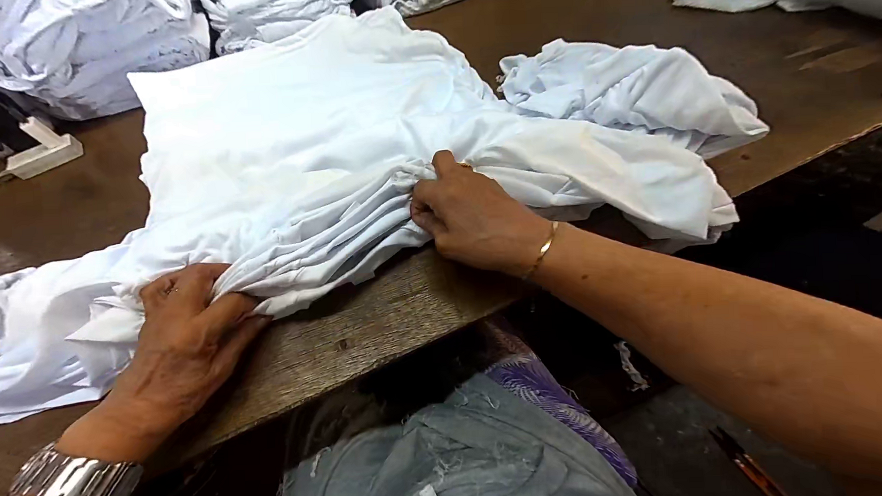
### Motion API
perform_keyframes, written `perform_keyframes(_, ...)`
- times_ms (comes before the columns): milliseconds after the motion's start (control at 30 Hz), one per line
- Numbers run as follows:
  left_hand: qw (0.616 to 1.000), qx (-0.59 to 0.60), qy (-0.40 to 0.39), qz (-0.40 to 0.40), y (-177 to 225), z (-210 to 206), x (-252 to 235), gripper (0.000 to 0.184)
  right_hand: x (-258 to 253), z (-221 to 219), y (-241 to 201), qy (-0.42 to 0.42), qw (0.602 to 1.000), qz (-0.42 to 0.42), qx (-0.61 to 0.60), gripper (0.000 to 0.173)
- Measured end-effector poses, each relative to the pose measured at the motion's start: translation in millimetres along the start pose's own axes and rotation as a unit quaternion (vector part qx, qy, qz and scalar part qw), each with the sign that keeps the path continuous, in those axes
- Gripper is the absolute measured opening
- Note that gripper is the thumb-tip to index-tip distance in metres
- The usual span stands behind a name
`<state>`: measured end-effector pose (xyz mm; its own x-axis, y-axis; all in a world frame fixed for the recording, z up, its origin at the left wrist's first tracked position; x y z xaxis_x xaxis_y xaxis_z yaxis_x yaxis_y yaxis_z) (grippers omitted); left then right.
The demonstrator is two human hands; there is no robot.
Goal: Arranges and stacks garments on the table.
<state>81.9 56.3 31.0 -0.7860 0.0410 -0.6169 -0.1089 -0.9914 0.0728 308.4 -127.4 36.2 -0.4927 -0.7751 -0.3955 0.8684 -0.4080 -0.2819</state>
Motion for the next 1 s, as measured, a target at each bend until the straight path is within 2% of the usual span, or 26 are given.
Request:
perform_keyframes(100,0.998,0.022,-0.004,0.064,-10.9,-3.1,-6.4,0.035,13.3,-4.7,5.1,0.151,0.984,0.066,-0.070,0.006)
perform_keyframes(200,0.989,0.062,-0.047,0.129,-21.5,-1.9,-17.7,0.034,27.3,-3.4,11.5,0.203,0.959,0.091,-0.175,0.020)
perform_keyframes(300,0.988,0.076,-0.066,0.113,-24.6,-1.3,-19.2,0.036,31.5,-1.5,12.5,0.136,0.965,0.135,-0.178,0.024)
perform_keyframes(367,0.993,0.060,-0.062,0.080,-21.8,-2.5,-13.0,0.049,34.0,-0.9,8.9,0.097,0.971,0.168,-0.137,0.032)
perform_keyframes(400,0.995,0.057,-0.056,0.067,-20.3,-2.7,-9.7,0.051,35.3,-0.9,6.4,0.094,0.971,0.188,-0.113,0.030)
perform_keyframes(500,0.997,0.058,-0.033,0.040,-15.5,-2.2,-5.4,0.040,39.2,-2.8,1.5,0.136,0.960,0.243,-0.035,0.019)
perform_keyframes(600,0.997,0.068,-0.020,0.044,-14.5,-0.3,-6.2,0.026,34.1,-6.2,2.0,0.165,0.954,0.248,0.007,0.024)
perform_keyframes(700,0.990,0.111,-0.009,0.089,-27.7,15.5,-17.1,0.025,8.5,6.6,13.3,0.163,0.968,0.168,-0.093,0.022)
perform_keyframes(767,0.980,0.164,0.031,0.109,-39.4,39.7,-29.8,0.023,-8.0,36.1,21.2,0.180,0.951,0.112,-0.225,0.019)
perform_keyframes(833,0.980,0.145,0.050,0.129,-25.4,62.7,-43.9,0.019,-8.2,68.9,14.1,0.177,0.939,0.127,-0.266,0.017)
perform_keyframes(900,0.991,0.087,0.021,0.098,-10.0,63.6,-37.3,0.025,11.7,77.1,-0.2,0.151,0.953,0.185,-0.187,0.020)
perform_keyframes(1000,0.997,0.077,0.010,0.000,-0.4,38.0,1.0,0.034,60.5,42.0,-0.9,0.090,0.953,0.283,-0.058,0.018)
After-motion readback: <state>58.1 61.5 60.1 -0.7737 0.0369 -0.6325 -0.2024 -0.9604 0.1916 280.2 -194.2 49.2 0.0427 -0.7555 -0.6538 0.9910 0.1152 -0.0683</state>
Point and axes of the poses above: each hand's wrist, its own x-axis away from the middle knuckle, its own z-axis out of the back of the hand, y = z × x, the point moved 7 cm from there along -x, towards the middle knuckle, and after that the axes turned 13 degrees about y, right-handed, at the moved point
